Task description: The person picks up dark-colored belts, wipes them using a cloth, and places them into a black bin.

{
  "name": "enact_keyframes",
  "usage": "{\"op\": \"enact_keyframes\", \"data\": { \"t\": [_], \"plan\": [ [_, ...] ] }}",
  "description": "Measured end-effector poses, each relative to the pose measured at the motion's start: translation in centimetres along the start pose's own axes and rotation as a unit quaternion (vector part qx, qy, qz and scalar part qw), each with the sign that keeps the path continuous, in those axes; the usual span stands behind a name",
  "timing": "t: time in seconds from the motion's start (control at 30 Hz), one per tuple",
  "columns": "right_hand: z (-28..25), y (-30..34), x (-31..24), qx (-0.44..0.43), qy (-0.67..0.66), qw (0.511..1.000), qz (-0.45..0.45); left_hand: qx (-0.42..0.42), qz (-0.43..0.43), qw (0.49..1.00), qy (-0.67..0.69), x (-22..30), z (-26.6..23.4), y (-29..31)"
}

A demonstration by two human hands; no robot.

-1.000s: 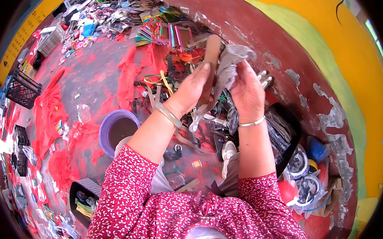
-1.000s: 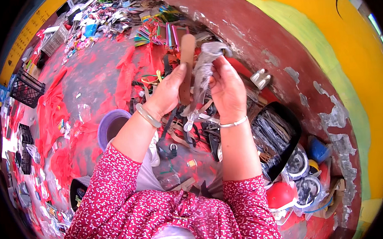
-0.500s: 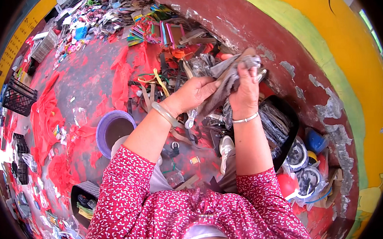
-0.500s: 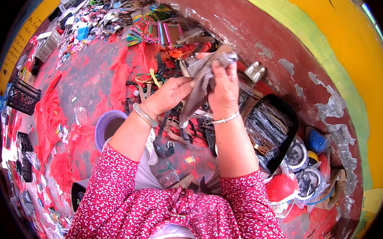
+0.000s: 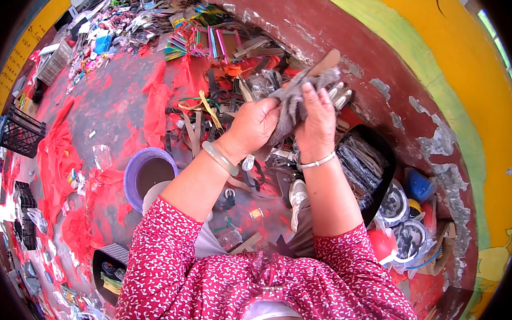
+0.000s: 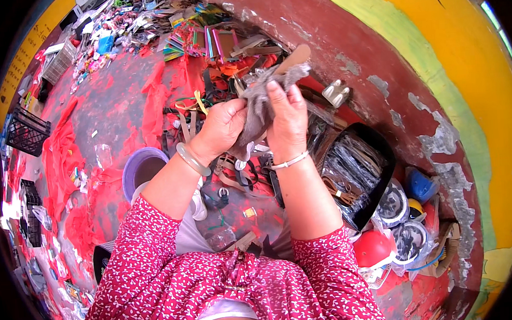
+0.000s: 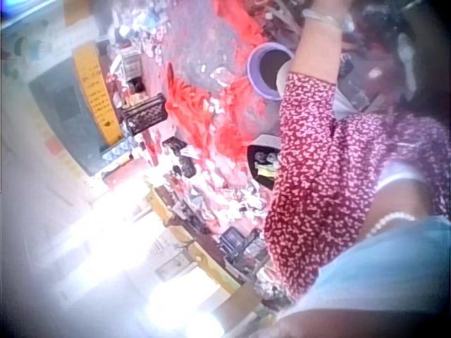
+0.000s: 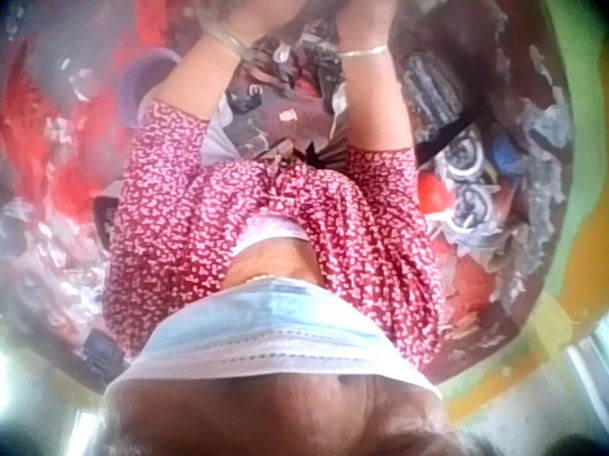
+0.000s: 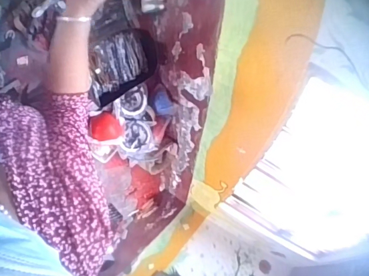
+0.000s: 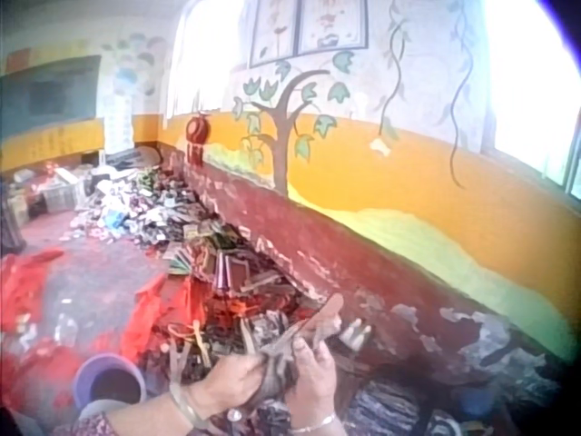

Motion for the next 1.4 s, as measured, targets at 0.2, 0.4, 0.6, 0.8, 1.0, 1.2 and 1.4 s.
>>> {"op": "enact_keyframes", "data": {
  "t": [0.2, 0.4, 0.6, 0.8, 1.0, 1.2, 1.4],
  "plan": [
    [0.5, 1.7, 2.0, 0.028, -0.010, 1.000, -0.004, -0.007, 0.001, 0.998, -0.068, 0.7, -1.1, -0.6],
    [-0.5, 0.9, 0.8, 0.069, -0.018, 0.997, -0.043, -0.085, -0.029, 0.996, 0.024, 1.7, 0.1, -0.2],
    [-0.9, -0.3, -3.1, 0.092, -0.007, 0.989, -0.115, -0.167, -0.031, 0.985, -0.030, 1.1, 0.6, 0.1],
    [-6.8, -3.1, -5.0, 0.149, -0.043, 0.981, -0.118, -0.204, -0.023, 0.972, -0.116, -0.1, -0.1, 0.3],
    [-6.8, -4.4, -5.7, 0.081, -0.211, 0.973, -0.041, -0.144, -0.133, 0.958, 0.211, -1.0, -1.9, -0.1],
    [-1.7, -2.2, -1.7, 0.033, -0.171, 0.984, 0.045, -0.133, -0.153, 0.971, 0.130, -0.7, -0.2, -0.2],
    [-1.0, -1.0, -0.3, 0.039, -0.127, 0.987, 0.092, -0.092, -0.148, 0.985, -0.019, -0.8, 0.2, -0.2]
  ]
}}
Point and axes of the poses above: each hand's wrist, its own y-axis away from the middle knuckle, its own z-axis out of the palm, x = y × z, the point moved 4 cm from there along -y, towards the middle knuckle, and after that the axes turned 9 degrees about -z, right-handed, at the moved point
